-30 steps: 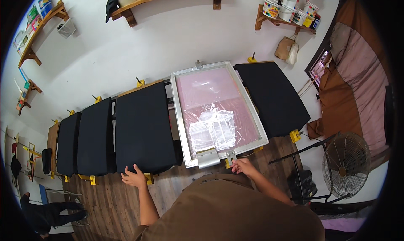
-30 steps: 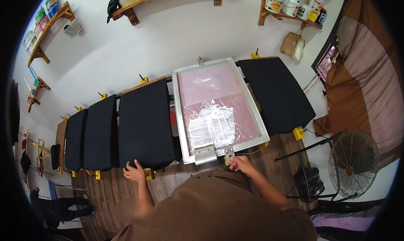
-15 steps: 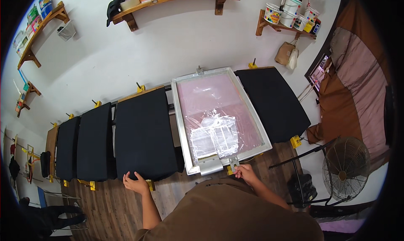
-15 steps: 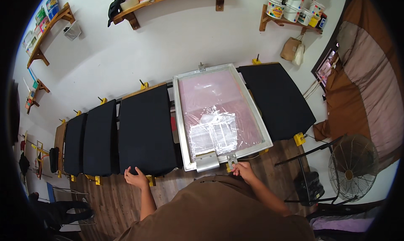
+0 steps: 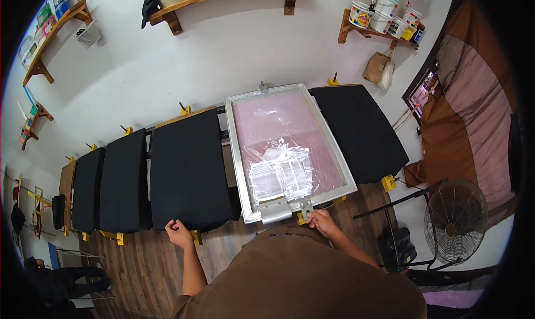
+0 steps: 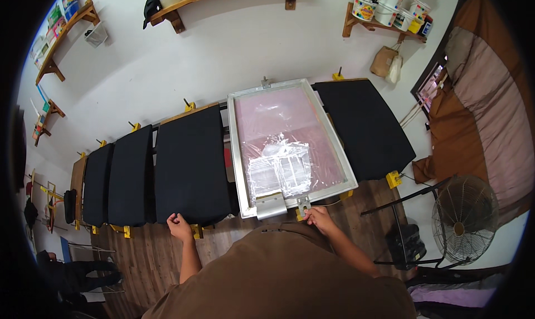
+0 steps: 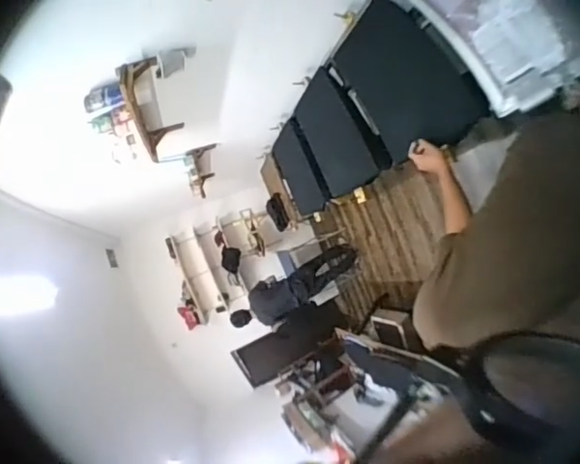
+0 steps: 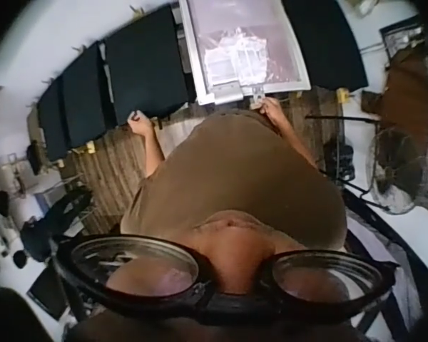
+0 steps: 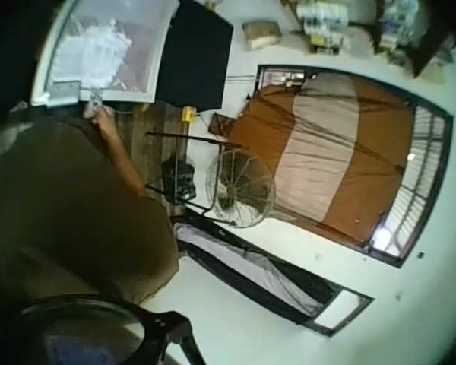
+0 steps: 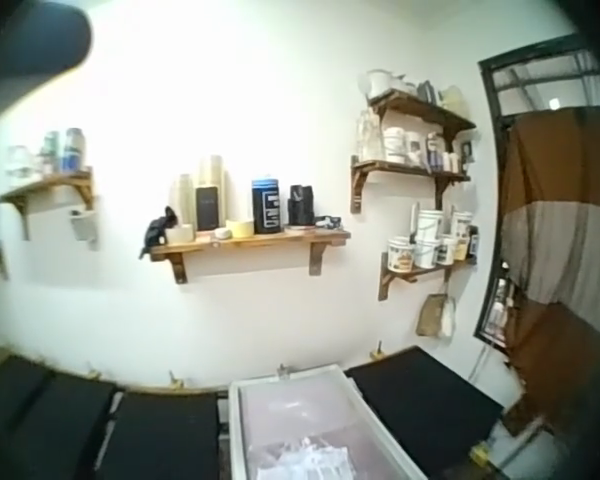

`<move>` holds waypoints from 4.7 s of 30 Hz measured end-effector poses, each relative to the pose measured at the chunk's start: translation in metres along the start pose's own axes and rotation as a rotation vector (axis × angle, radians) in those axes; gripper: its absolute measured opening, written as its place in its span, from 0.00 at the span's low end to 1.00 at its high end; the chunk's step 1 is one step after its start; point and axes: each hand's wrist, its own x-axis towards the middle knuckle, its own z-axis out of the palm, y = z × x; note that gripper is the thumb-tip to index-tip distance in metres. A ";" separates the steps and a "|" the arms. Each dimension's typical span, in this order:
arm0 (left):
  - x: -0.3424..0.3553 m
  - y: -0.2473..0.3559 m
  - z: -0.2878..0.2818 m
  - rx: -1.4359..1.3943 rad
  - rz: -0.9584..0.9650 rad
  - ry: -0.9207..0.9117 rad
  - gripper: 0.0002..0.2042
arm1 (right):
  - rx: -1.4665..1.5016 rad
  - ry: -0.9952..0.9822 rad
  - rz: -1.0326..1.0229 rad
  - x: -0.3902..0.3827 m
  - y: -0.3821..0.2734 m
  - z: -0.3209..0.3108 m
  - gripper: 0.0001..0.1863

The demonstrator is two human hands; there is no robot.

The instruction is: Applying ink to a t-shirt using a screen printing frame and a squeegee.

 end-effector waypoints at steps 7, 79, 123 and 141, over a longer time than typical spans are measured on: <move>0.005 -0.009 0.002 0.034 -0.025 -0.014 0.12 | -0.010 0.008 0.010 -0.002 -0.004 0.003 0.13; 0.009 0.001 0.004 0.200 -0.455 0.006 0.23 | -0.074 -0.078 0.029 0.003 -0.007 -0.007 0.15; -0.134 0.191 0.039 -0.157 1.172 -1.195 0.27 | -1.490 -0.419 -0.838 0.029 -0.085 0.121 0.21; -0.117 0.198 0.130 0.255 1.052 -1.223 0.07 | -1.596 -0.370 -0.547 0.097 -0.122 0.148 0.12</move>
